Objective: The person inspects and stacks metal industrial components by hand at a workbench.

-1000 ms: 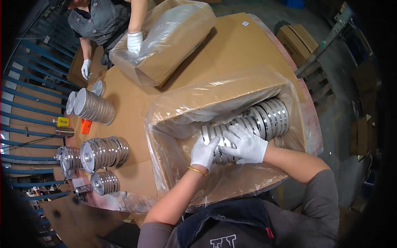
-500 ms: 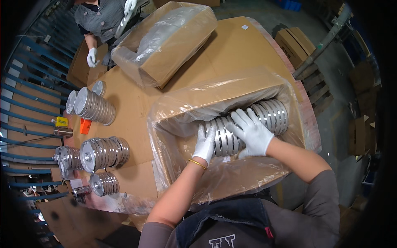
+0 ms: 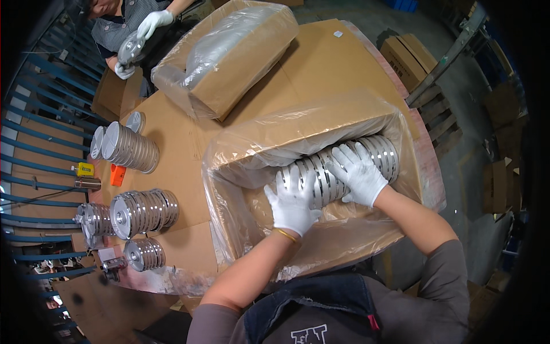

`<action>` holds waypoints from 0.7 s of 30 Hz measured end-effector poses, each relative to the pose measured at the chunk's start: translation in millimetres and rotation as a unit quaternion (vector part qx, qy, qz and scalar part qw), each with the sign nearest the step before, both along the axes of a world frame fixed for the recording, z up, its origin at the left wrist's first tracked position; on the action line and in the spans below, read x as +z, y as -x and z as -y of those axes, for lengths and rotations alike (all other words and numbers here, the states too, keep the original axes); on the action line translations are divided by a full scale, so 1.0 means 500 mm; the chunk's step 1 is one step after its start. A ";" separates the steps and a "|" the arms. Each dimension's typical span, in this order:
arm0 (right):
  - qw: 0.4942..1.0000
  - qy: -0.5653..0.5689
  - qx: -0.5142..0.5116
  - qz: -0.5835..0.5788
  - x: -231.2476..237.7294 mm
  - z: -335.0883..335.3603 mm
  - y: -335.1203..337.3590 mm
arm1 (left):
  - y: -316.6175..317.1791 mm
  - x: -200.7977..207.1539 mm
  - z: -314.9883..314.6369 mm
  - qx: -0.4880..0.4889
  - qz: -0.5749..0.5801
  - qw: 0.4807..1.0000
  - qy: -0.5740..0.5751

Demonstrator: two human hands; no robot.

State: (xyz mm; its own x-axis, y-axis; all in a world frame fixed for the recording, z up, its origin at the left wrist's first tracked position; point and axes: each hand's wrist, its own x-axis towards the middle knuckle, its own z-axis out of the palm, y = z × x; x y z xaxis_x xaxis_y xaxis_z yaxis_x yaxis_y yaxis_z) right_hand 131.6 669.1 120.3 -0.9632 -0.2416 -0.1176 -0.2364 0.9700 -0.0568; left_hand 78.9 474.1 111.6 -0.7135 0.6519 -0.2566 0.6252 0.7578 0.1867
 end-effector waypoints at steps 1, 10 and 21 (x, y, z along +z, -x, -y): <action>1.000 0.000 0.000 0.000 0.003 0.004 -0.003 | 0.017 0.013 -0.004 0.011 0.026 0.999 -0.044; 0.999 0.025 -0.007 -0.032 -0.016 0.083 0.027 | 0.052 -0.050 0.016 0.045 0.039 0.960 -0.275; 1.000 -0.002 -0.024 0.003 -0.014 0.071 0.036 | 0.071 -0.077 0.052 0.175 0.311 0.912 -0.204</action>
State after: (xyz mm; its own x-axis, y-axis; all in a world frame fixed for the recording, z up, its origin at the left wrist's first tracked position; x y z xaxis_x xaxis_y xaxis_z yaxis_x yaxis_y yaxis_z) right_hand 113.8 633.8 113.1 -0.9730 -0.1943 -0.1248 -0.1887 0.9805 -0.0550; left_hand 43.6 448.1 73.0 -0.6955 0.5432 -0.4704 0.0348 0.6794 0.7330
